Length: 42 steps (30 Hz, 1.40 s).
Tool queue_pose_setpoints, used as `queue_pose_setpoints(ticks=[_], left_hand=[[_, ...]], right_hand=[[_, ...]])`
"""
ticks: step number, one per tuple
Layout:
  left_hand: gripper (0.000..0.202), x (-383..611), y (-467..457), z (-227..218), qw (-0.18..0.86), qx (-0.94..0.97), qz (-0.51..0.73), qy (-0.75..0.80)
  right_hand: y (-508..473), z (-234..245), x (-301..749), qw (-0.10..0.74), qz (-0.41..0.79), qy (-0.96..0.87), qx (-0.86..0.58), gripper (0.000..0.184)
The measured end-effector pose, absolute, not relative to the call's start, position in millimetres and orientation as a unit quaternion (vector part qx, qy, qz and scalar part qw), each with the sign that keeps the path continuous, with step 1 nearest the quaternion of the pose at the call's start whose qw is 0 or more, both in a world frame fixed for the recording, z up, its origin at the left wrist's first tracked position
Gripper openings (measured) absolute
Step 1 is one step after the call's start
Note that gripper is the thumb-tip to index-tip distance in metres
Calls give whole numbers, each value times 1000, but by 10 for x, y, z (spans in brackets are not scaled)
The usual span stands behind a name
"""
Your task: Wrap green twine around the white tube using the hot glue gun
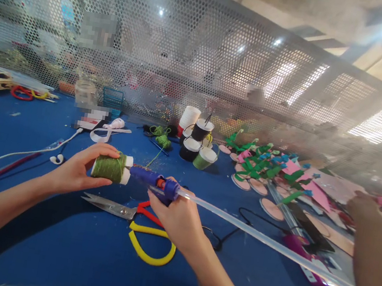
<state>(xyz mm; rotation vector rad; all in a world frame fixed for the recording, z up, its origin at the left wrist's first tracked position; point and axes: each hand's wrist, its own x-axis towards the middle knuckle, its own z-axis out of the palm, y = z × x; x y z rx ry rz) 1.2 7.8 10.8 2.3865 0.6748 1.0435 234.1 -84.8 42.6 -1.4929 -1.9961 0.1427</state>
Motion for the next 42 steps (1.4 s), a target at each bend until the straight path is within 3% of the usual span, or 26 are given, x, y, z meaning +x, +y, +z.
queue_pose_setpoints(ticks=[7,19,22,25,29,31,37,42], left_hand=[[42,13,53,121,202,886,351,225],[39,31,20,133,175,900,339,209],[38,41,8,150,176,899,338,216],[37,40,18,167,178,886,353,242],[39,10,82,155,191,864,381,270],[40,-6,116,142,212,847,395,286],[45,-6,141,163,303,782,432,331],[43,3,124,175,296,787,443,312]], right_hand=[[-798,374,2311,366,97,-702,-603,14],[-716,282,2326,375,132,-661,-636,19],[-708,312,2320,382,207,-629,-645,20],[-651,330,2347,422,300,-571,-637,21],[-484,288,2462,499,314,-530,-609,28],[-402,250,2534,480,294,-518,-644,25],[-299,121,2657,316,238,-549,-736,29],[-266,25,2675,283,187,-576,-743,28]])
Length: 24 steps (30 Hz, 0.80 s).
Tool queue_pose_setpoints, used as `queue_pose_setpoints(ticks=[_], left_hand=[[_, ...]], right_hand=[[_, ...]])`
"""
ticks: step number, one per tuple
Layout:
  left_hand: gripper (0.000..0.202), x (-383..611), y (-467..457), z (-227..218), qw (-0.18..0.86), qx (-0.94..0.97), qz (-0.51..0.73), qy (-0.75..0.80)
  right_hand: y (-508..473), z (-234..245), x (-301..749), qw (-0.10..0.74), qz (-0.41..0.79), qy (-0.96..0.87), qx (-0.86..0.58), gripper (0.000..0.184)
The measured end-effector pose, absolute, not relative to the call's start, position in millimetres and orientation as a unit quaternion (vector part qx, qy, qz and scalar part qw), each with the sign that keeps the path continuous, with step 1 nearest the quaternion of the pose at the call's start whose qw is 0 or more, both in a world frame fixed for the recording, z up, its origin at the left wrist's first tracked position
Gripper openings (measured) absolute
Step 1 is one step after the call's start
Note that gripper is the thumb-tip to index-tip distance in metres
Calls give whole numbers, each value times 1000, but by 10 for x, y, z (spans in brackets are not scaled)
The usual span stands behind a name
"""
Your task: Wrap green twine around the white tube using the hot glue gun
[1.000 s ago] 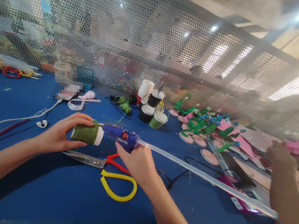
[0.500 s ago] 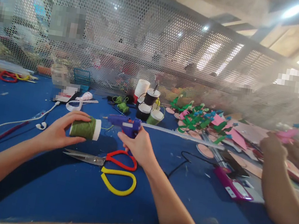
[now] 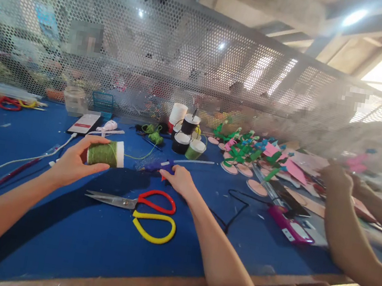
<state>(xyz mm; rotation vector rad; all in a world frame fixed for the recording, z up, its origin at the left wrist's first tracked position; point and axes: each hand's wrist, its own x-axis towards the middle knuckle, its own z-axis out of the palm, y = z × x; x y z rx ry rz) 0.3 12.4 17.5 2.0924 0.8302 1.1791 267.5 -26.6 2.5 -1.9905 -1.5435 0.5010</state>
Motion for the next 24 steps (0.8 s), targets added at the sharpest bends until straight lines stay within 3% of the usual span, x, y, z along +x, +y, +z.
queue_pose_setpoints(ticks=[4,6,8,14,24], left_hand=[[42,9,87,178,228,830,431,271],[41,30,34,188,195,858,404,250],[40,64,-39,188,159,885,376,222],[43,162,-195,107,102,937,304,137],[42,165,-238,116,90,941,298,136]], right_hand=[[-289,93,2596,300,101,-608,-728,14],[-334,205,2503,335,96,-656,-669,21],[-382,341,2392,365,184,-691,-596,34],[-383,521,2159,295,318,-716,-546,69],[-299,354,2180,315,410,-631,-578,73]])
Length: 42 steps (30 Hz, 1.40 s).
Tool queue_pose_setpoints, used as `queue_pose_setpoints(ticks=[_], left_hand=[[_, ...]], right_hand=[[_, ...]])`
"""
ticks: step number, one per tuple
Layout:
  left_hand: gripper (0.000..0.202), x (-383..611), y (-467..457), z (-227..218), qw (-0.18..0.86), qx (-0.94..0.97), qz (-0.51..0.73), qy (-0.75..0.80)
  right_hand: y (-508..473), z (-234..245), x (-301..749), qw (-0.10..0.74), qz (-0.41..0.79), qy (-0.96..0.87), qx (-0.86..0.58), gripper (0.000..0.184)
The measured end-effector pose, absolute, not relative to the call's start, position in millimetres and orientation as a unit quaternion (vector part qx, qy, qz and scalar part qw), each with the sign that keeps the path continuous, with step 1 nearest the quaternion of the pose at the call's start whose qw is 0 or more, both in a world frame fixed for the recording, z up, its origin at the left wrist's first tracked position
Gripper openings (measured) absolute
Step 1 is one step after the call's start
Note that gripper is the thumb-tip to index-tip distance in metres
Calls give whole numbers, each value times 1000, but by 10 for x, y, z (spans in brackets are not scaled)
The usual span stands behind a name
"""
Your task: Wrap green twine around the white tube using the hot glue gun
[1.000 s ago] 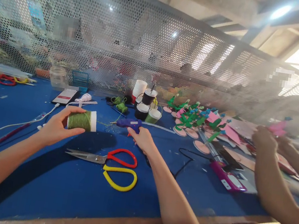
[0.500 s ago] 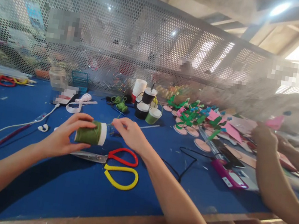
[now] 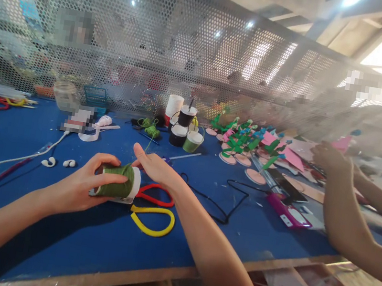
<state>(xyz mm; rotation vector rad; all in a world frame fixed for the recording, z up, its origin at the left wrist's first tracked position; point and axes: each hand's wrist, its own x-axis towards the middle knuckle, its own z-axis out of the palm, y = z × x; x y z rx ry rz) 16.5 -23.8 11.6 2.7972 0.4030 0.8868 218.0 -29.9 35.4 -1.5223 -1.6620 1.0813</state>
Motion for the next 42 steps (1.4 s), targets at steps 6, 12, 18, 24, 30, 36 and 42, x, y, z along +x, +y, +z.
queue_pose_setpoints(ticks=[6,12,18,24,30,36,42], left_hand=[[38,183,-261,144,110,942,288,131],[40,171,-245,203,171,928,294,154],[47,179,-219,223,276,889,319,179],[48,206,-222,257,401,819,312,267],[46,197,-224,266,486,776,264,302],[49,189,-238,263,468,798,236,296],[49,198,-242,273,422,830,247,268]], right_hand=[[-292,285,2184,346,592,-565,-459,69],[-386,326,2148,445,667,-521,-292,42],[-433,362,2129,525,583,-520,-338,18],[-377,355,2180,584,449,-533,-417,23],[-318,347,2222,609,363,-531,-465,26],[-262,292,2227,591,328,-553,-486,30],[-255,261,2204,561,311,-587,-493,32]])
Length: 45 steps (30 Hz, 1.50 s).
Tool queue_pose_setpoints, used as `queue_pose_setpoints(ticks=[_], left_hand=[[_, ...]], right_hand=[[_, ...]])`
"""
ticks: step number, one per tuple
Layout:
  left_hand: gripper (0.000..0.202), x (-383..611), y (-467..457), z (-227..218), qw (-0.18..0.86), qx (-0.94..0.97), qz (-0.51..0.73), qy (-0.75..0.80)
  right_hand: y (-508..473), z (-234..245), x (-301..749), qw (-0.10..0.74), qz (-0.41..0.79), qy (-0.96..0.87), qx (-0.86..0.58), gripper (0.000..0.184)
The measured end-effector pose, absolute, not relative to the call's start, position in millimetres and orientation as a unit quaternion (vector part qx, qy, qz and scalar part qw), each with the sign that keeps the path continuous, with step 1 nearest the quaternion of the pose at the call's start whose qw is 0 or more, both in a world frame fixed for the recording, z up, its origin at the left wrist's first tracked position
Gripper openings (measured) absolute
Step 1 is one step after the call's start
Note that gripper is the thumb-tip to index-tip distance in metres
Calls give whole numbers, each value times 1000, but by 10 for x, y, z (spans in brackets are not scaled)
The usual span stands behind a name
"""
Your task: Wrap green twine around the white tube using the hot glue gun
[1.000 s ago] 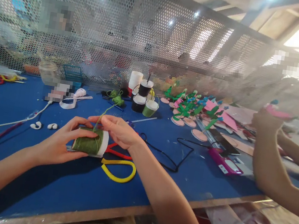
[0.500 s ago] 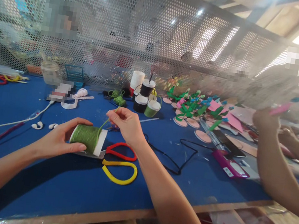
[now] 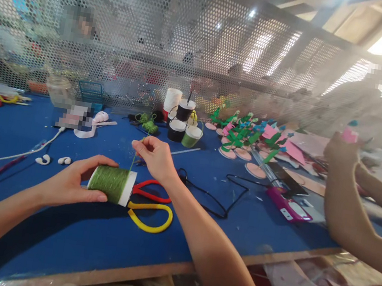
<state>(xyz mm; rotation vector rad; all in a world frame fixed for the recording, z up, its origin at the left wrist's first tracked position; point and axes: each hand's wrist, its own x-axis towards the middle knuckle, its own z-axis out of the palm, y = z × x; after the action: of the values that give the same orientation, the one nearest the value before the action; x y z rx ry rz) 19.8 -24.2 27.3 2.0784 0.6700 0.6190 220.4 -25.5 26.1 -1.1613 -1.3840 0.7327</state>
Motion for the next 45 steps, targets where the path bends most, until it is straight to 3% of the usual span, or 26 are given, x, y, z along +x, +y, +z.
queue_pose_setpoints(ticks=[18,37,41,45], left_hand=[[47,185,-214,203,288,876,349,169],[40,161,-226,126,144,913,358,134],[37,151,-202,97,127,903,382,149],[37,132,-166,85,119,889,400,191]], right_hand=[[-319,291,2151,500,331,-621,-504,36],[-300,263,2146,467,407,-593,-514,38],[-319,316,2161,480,413,-541,-553,44],[-390,394,2160,438,492,-542,-521,53]])
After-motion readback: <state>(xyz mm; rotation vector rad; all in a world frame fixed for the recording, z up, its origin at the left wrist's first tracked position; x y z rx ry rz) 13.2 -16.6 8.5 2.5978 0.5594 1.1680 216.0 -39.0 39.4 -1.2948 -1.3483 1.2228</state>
